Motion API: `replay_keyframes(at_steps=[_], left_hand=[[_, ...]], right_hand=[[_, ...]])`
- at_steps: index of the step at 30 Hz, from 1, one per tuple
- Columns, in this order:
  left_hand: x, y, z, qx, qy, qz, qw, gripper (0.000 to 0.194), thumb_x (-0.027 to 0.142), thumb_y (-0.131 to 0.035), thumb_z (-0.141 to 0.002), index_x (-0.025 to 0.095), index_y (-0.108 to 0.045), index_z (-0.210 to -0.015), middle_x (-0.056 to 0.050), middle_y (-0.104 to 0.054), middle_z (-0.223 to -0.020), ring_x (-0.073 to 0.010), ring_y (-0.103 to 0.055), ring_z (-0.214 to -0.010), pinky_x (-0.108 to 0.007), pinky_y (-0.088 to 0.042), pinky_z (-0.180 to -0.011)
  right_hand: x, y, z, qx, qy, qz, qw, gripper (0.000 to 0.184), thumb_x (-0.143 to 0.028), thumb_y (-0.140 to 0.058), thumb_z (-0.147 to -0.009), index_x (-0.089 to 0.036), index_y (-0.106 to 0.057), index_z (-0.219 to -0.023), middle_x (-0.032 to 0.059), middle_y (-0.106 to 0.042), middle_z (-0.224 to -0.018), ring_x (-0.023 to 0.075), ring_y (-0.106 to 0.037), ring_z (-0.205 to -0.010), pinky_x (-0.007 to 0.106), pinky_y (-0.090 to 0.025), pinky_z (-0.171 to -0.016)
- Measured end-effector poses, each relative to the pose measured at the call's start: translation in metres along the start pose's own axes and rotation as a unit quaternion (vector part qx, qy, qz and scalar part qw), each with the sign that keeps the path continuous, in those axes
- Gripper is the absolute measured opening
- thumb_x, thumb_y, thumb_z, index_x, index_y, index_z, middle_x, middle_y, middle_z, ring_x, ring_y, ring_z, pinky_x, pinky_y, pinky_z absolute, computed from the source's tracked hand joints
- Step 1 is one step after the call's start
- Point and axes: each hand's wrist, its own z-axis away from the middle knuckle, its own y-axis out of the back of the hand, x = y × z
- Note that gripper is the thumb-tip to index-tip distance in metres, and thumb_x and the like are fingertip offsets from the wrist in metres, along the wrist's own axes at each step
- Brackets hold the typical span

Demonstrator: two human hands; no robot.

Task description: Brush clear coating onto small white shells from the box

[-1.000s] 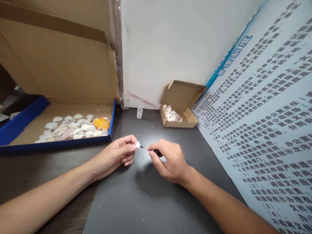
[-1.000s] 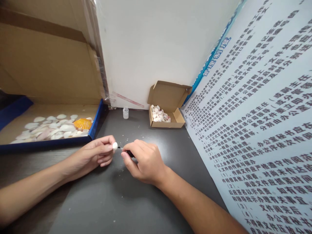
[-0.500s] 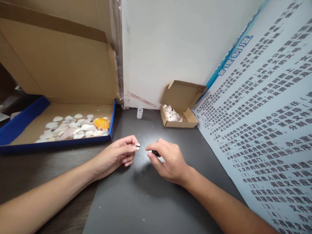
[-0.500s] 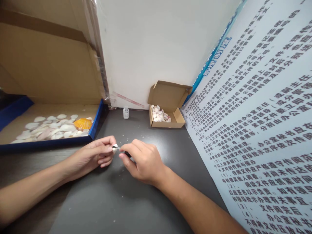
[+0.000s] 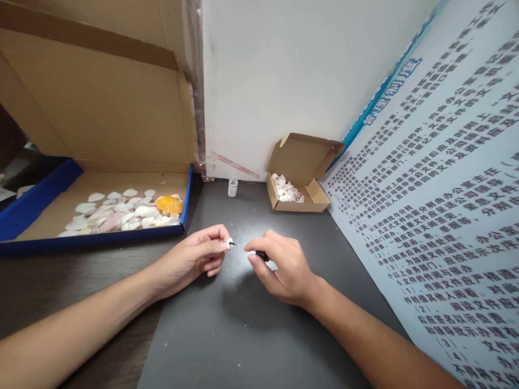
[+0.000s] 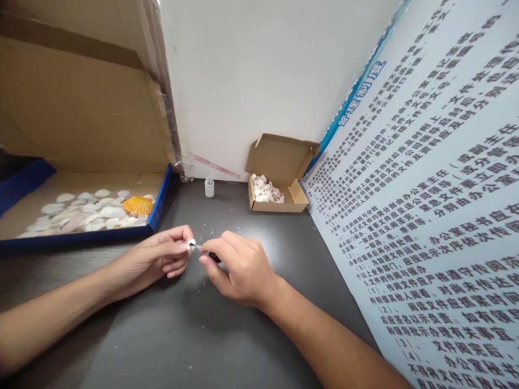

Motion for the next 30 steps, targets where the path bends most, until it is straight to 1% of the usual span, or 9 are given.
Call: replay_keyframes(at_steps=[2, 5, 9, 13, 16, 18, 22, 27, 30], left_hand=[[0.0004, -0.0004, 0.0002, 0.004, -0.001, 0.006, 1.0, 0.018, 0.028, -0.071, -0.081, 0.019, -0.055, -0.079, 0.008, -0.037, -0.055, -0.0071, -0.029, -0.049, -0.02, -0.03, -0.049], [0.0009, -0.0004, 0.0003, 0.009, 0.007, 0.008, 1.0, 0.018, 0.028, -0.07, -0.082, 0.019, -0.055, -0.079, 0.008, -0.035, -0.055, -0.007, -0.029, -0.049, -0.02, -0.03, -0.049], [0.0016, 0.0006, -0.0002, 0.006, 0.013, 0.011, 1.0, 0.017, 0.029, -0.07, -0.083, 0.018, -0.057, -0.08, 0.008, -0.037, -0.057, -0.0066, -0.029, -0.049, -0.019, -0.029, -0.049], [0.0017, 0.0015, -0.0005, 0.006, 0.013, 0.016, 1.0, 0.016, 0.028, -0.07, -0.083, 0.017, -0.058, -0.081, 0.007, -0.037, -0.058, -0.0063, -0.029, -0.049, -0.02, -0.028, -0.049], [0.0011, 0.0021, -0.0005, 0.002, 0.012, 0.019, 1.0, 0.015, 0.028, -0.069, -0.083, 0.017, -0.058, -0.082, 0.007, -0.037, -0.057, -0.0066, -0.03, -0.049, -0.02, -0.029, -0.049], [0.0009, 0.0024, -0.0005, 0.003, 0.014, 0.022, 1.0, 0.013, 0.026, -0.068, -0.083, 0.017, -0.058, -0.082, 0.007, -0.037, -0.056, -0.0069, -0.031, -0.049, -0.02, -0.029, -0.049], [0.0018, 0.0026, -0.0004, 0.006, 0.018, 0.028, 0.999, 0.009, 0.024, -0.063, -0.085, 0.017, -0.059, -0.081, 0.007, -0.033, -0.057, -0.0073, -0.032, -0.049, -0.02, -0.03, -0.05], [0.0029, 0.0016, -0.0002, 0.005, 0.019, 0.034, 0.999, 0.007, 0.023, -0.062, -0.083, 0.017, -0.059, -0.081, 0.007, -0.032, -0.055, -0.0082, -0.032, -0.049, -0.02, -0.03, -0.049], [0.0025, 0.0017, -0.0001, 0.004, 0.018, 0.03, 0.999, 0.006, 0.022, -0.061, -0.084, 0.017, -0.059, -0.081, 0.007, -0.031, -0.055, -0.0083, -0.032, -0.049, -0.02, -0.03, -0.049]], right_hand=[[0.0001, 0.0001, -0.0002, -0.008, 0.0, 0.009, 1.0, 0.02, -0.027, -0.045, -0.1, -0.018, -0.062, -0.092, 0.0004, -0.062, -0.069, 0.0118, -0.055, -0.057, 0.024, -0.041, -0.056], [0.0004, -0.0001, -0.0003, 0.0, -0.038, 0.017, 0.999, 0.021, -0.026, -0.044, -0.1, -0.018, -0.062, -0.092, 0.0011, -0.063, -0.072, 0.0117, -0.056, -0.058, 0.024, -0.042, -0.056], [0.0001, -0.0003, 0.0, -0.012, -0.02, 0.009, 1.0, 0.023, -0.028, -0.043, -0.101, -0.019, -0.062, -0.093, 0.0007, -0.062, -0.07, 0.0115, -0.054, -0.056, 0.023, -0.04, -0.055], [0.0001, -0.0001, 0.0001, -0.018, -0.049, 0.02, 0.998, 0.022, -0.026, -0.044, -0.101, -0.018, -0.062, -0.091, 0.0009, -0.062, -0.072, 0.0113, -0.054, -0.058, 0.024, -0.04, -0.056], [0.0003, 0.0001, 0.0001, -0.008, -0.029, -0.006, 1.0, 0.02, -0.026, -0.044, -0.101, -0.018, -0.062, -0.095, 0.0014, -0.063, -0.074, 0.0114, -0.054, -0.059, 0.023, -0.041, -0.056], [0.0003, 0.0, 0.0001, -0.018, -0.016, -0.006, 1.0, 0.02, -0.027, -0.045, -0.101, -0.018, -0.063, -0.095, 0.0011, -0.062, -0.074, 0.0117, -0.054, -0.059, 0.023, -0.041, -0.056], [0.0003, 0.0, 0.0006, -0.024, -0.052, 0.01, 0.998, 0.02, -0.025, -0.045, -0.1, -0.018, -0.063, -0.093, 0.001, -0.062, -0.073, 0.0118, -0.054, -0.059, 0.024, -0.041, -0.058], [-0.001, 0.0003, 0.001, -0.037, -0.017, -0.006, 0.999, 0.019, -0.024, -0.045, -0.1, -0.018, -0.063, -0.098, 0.002, -0.063, -0.077, 0.0124, -0.055, -0.063, 0.023, -0.041, -0.058], [-0.0013, 0.0005, 0.0009, -0.042, -0.035, 0.005, 0.999, 0.019, -0.023, -0.046, -0.099, -0.018, -0.063, -0.093, 0.0009, -0.06, -0.073, 0.0121, -0.053, -0.06, 0.024, -0.04, -0.057]])
